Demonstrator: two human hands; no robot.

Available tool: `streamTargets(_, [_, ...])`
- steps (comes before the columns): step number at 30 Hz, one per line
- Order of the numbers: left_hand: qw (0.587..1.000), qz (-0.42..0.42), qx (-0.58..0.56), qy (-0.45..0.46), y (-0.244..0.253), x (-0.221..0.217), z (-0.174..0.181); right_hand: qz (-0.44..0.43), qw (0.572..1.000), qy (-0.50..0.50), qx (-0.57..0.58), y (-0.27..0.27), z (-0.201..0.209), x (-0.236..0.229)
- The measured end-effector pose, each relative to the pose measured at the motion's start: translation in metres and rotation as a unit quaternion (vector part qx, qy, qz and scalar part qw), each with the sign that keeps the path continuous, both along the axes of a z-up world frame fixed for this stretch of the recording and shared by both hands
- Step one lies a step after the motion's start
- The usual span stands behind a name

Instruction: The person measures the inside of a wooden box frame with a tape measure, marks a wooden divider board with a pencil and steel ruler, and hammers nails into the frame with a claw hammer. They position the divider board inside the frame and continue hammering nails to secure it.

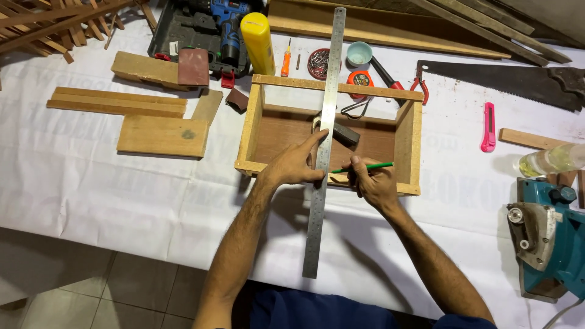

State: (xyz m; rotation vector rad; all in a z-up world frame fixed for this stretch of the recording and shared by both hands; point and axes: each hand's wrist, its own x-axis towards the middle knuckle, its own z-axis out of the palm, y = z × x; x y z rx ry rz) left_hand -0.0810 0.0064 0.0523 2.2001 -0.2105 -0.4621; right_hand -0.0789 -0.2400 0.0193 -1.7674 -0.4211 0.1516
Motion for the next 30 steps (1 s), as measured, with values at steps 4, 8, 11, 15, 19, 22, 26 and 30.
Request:
streamTargets(4, [1.0, 0.0, 0.01, -0.012, -0.001, 0.0, -0.012, 0.0, 0.998, -0.064, 0.018, 0.004, -0.008, -0.011])
streamTargets(8, [1.0, 0.007, 0.004, -0.007, -0.001, -0.001, -0.005, -0.001, 0.995, -0.092, -0.037, 0.007, -0.016, -0.014])
streamTargets(11, [1.0, 0.008, 0.001, -0.008, -0.001, -0.002, -0.002, 0.004, 0.987, -0.149, -0.058, 0.006, -0.023, -0.014])
streamTargets(15, [1.0, 0.007, -0.011, -0.027, 0.001, -0.001, -0.01, 0.032, 0.979, -0.192, -0.057, 0.004, -0.022, -0.016])
streamTargets(19, [1.0, 0.008, -0.009, -0.019, 0.001, -0.001, -0.011, 0.028, 0.982, -0.18, -0.052, 0.007, -0.023, -0.012])
streamTargets(22, [0.999, 0.006, -0.014, -0.033, 0.002, -0.002, -0.015, 0.003, 0.989, -0.149, -0.013, 0.007, -0.026, -0.009])
streamTargets(26, [1.0, 0.004, -0.012, -0.023, 0.0, -0.002, -0.007, 0.029, 0.996, -0.086, 0.016, 0.005, -0.027, -0.007])
streamTargets(30, [0.999, 0.011, -0.016, -0.028, 0.001, -0.003, -0.003, 0.015, 0.994, -0.083, 0.066, 0.008, -0.028, -0.003])
